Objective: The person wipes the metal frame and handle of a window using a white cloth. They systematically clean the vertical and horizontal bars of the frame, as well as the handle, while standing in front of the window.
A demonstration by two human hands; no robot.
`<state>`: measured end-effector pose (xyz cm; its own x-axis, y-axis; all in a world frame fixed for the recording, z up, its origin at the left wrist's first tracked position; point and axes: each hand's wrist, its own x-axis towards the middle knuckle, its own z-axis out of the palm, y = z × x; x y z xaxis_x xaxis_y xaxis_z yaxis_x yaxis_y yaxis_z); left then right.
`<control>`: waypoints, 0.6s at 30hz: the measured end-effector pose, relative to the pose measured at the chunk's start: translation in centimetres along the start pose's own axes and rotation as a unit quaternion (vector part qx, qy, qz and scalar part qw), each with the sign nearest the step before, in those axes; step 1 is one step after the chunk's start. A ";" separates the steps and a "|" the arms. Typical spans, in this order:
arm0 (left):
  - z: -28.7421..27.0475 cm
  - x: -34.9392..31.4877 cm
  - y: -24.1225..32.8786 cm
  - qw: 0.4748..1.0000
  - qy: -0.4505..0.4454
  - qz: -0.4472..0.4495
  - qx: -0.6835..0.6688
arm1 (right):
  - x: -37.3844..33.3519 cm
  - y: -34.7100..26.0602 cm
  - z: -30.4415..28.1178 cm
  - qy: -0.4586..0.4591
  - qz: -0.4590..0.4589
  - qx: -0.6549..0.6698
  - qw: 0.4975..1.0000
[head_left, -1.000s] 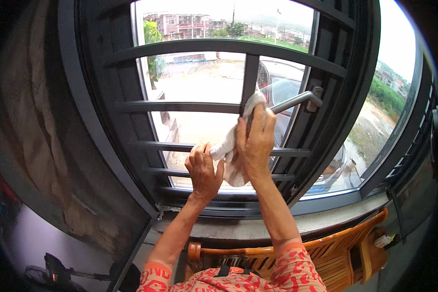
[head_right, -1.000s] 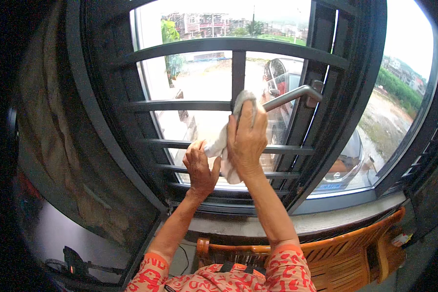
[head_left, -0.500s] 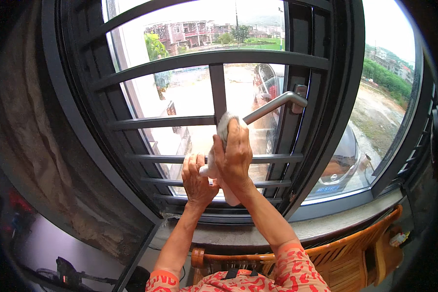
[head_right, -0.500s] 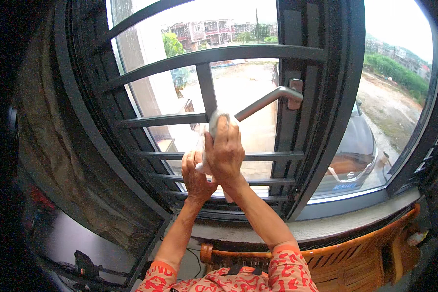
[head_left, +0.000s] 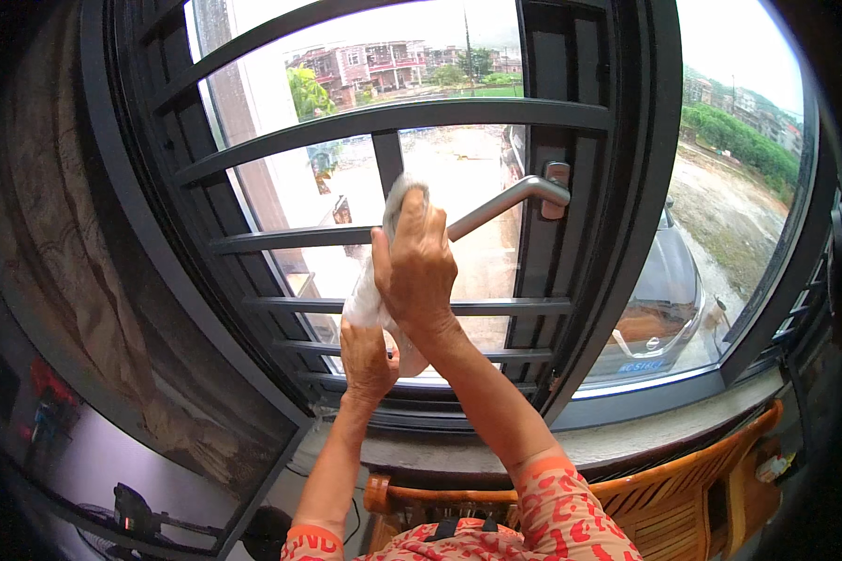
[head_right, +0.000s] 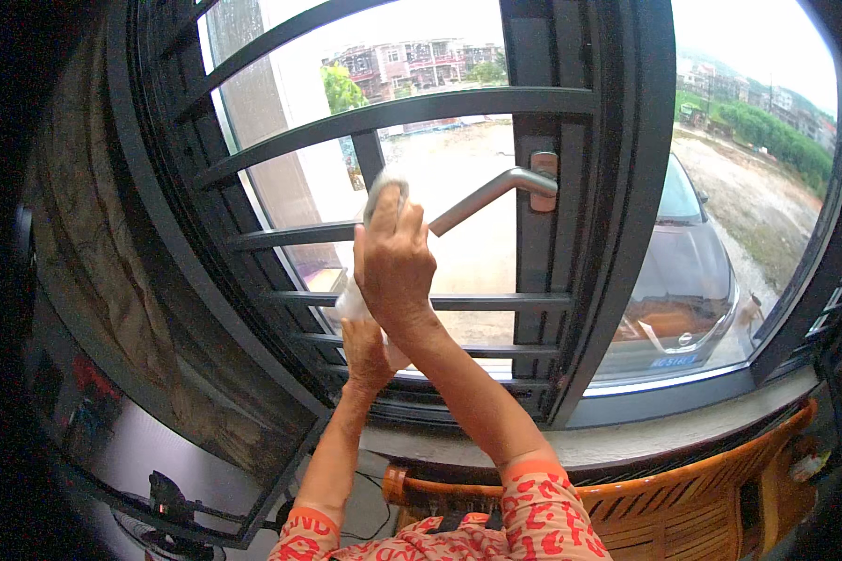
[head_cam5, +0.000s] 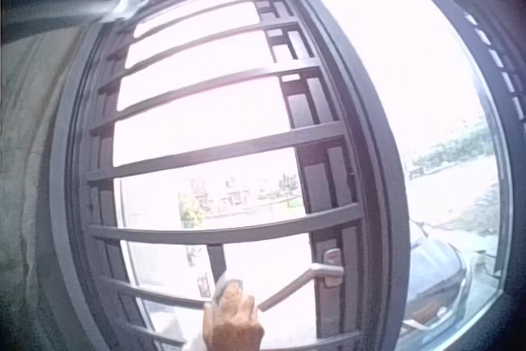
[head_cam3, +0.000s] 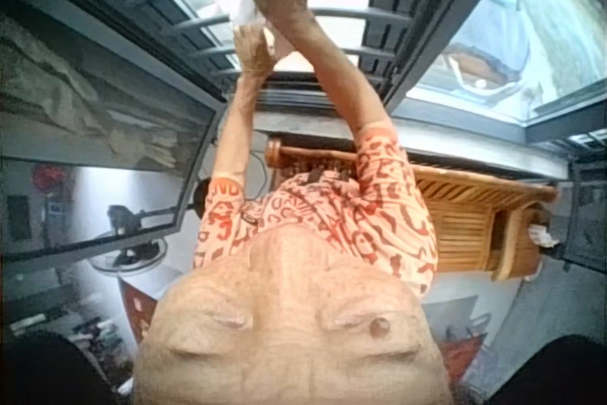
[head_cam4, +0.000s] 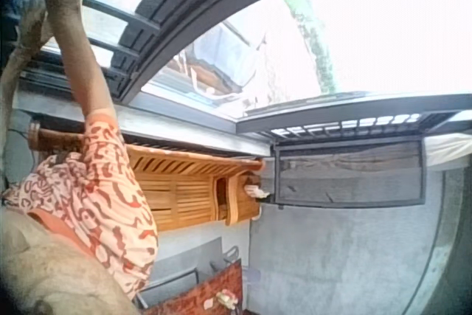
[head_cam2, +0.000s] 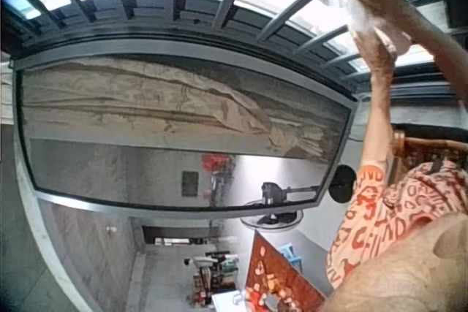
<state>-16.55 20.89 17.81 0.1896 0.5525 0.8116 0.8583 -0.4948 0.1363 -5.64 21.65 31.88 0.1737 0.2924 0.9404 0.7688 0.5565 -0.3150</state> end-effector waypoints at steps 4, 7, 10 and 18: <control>-0.8 1.1 0.6 0.997 0.022 0.061 0.029 | -3.2 0.9 -1.0 -0.058 0.036 0.009 0.998; -0.2 0.5 0.3 0.993 0.044 0.061 0.086 | -5.8 1.4 -1.6 -0.103 0.044 0.016 0.994; 1.0 -0.1 -0.7 0.993 0.044 0.011 0.113 | -7.9 3.3 -2.0 -0.138 0.034 0.013 0.990; -0.9 0.0 1.1 0.998 0.002 -0.017 0.057 | 2.6 7.3 -11.2 0.070 -0.070 -0.144 0.985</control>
<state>-16.02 19.71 18.51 0.1577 0.5644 0.8103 0.9131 -0.3957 0.0980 7.37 17.74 33.41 0.1222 0.1073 0.9867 0.9303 0.3341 -0.1515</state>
